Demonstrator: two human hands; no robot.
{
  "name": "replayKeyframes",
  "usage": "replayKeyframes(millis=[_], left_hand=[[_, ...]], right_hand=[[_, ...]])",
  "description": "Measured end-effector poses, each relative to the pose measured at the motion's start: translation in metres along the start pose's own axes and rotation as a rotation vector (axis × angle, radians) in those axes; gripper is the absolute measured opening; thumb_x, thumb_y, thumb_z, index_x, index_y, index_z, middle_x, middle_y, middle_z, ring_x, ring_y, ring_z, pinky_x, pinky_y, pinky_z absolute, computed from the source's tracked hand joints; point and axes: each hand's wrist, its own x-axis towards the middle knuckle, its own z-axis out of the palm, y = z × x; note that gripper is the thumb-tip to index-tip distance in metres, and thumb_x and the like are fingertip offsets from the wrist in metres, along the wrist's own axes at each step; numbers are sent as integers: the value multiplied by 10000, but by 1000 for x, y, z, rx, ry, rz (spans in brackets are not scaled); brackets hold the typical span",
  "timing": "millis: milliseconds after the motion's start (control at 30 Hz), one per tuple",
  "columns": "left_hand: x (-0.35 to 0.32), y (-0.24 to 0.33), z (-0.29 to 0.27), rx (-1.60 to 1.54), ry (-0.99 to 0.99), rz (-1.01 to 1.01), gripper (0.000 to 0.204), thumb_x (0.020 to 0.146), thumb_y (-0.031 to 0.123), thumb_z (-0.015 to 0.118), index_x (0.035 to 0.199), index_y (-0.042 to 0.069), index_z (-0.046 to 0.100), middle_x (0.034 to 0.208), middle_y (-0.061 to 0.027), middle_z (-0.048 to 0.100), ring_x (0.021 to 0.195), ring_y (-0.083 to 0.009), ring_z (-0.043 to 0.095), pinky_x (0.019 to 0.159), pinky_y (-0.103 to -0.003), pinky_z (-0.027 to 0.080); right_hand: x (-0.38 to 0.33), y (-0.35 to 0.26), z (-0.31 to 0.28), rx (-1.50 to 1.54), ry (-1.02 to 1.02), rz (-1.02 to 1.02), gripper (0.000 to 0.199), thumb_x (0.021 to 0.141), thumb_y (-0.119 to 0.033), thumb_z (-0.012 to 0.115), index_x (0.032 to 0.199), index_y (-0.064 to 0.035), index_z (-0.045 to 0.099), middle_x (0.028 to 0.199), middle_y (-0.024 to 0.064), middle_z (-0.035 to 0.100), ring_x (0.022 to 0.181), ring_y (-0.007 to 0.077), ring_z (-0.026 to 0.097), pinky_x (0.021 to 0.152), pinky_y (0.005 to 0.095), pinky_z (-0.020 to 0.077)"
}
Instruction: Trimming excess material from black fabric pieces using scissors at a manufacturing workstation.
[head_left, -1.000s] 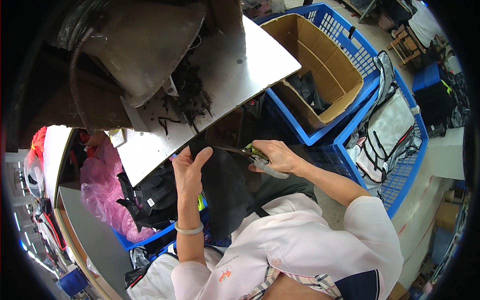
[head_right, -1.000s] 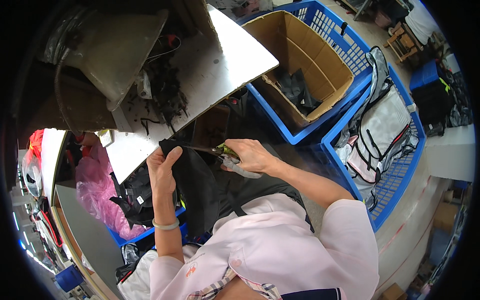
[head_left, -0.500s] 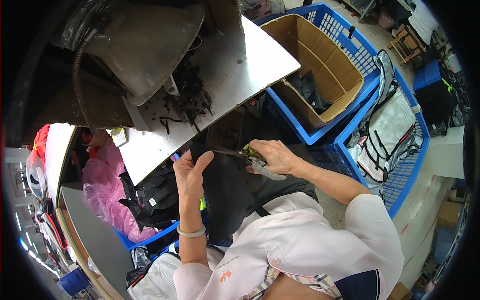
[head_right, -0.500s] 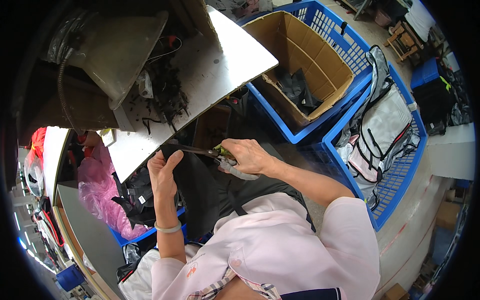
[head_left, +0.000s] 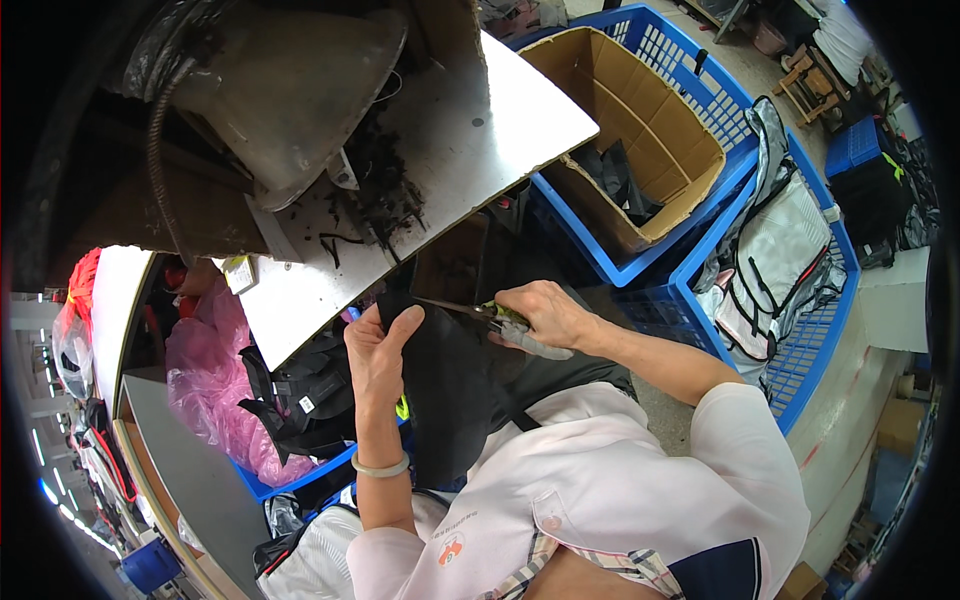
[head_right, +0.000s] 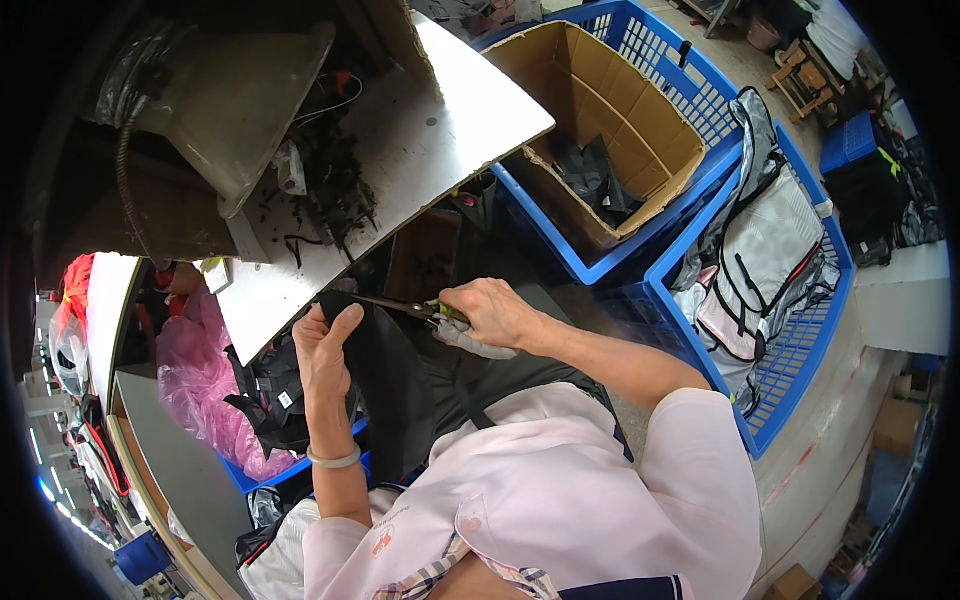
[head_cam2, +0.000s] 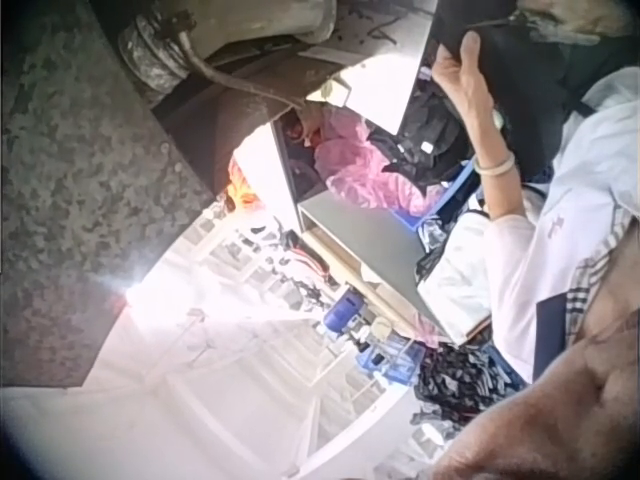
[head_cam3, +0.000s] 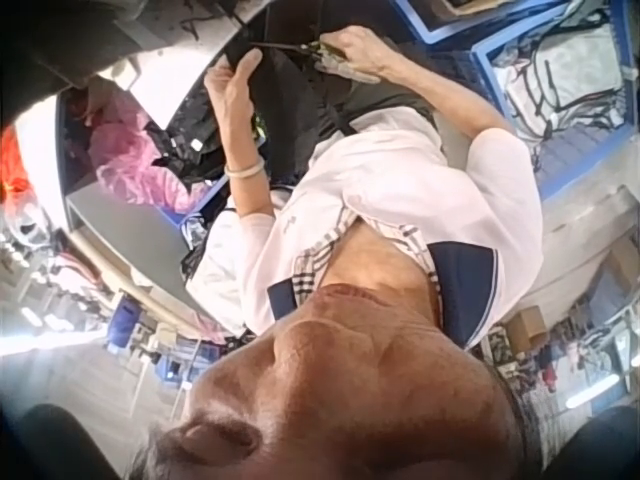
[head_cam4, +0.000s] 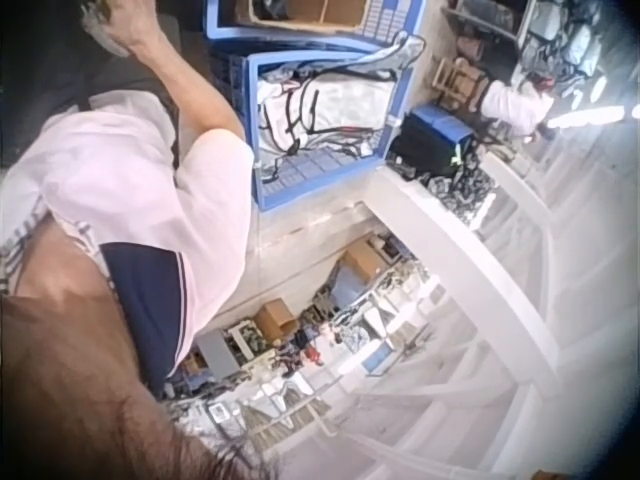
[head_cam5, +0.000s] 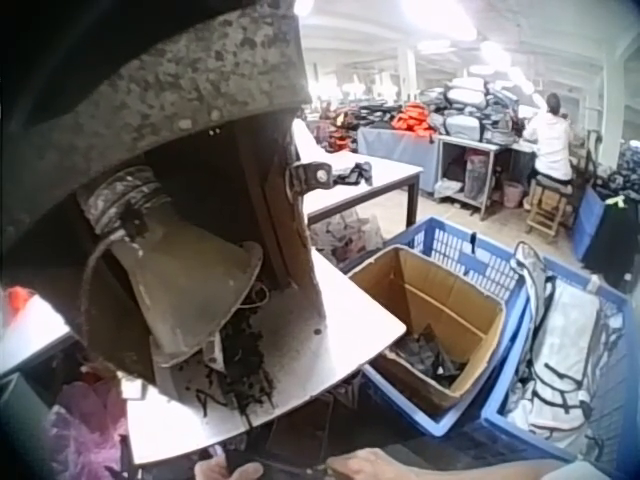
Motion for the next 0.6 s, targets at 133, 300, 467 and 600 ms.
replayKeyframes(millis=[133,300,467,600], left_hand=[[-4,-12,-3,53,-39,-39,49,806,17,659,824,-27,646,724,-39,651,612,-71,586,572,-193,474],[-4,-5,-1,22,-42,-53,54,811,25,657,818,-26,643,717,-32,645,595,-63,568,555,-197,464],[-4,0,2,19,-49,-59,56,815,25,651,825,-30,644,724,-26,642,600,-60,557,562,-201,462],[-7,-3,6,82,-103,-99,73,820,26,637,851,-39,648,746,-30,651,636,-61,569,590,-198,469]], right_hand=[[5,-6,-2,-24,33,-17,347,721,-315,666,745,19,573,636,195,578,645,360,588,582,420,449],[4,-3,-4,27,-180,105,347,716,-310,668,781,21,588,664,195,595,670,354,603,581,422,458],[3,-1,6,76,-55,33,312,728,-264,676,722,14,535,634,190,563,590,353,571,549,405,442],[8,-5,5,61,33,-66,319,739,-271,671,713,16,535,596,189,542,555,356,559,542,403,441]])
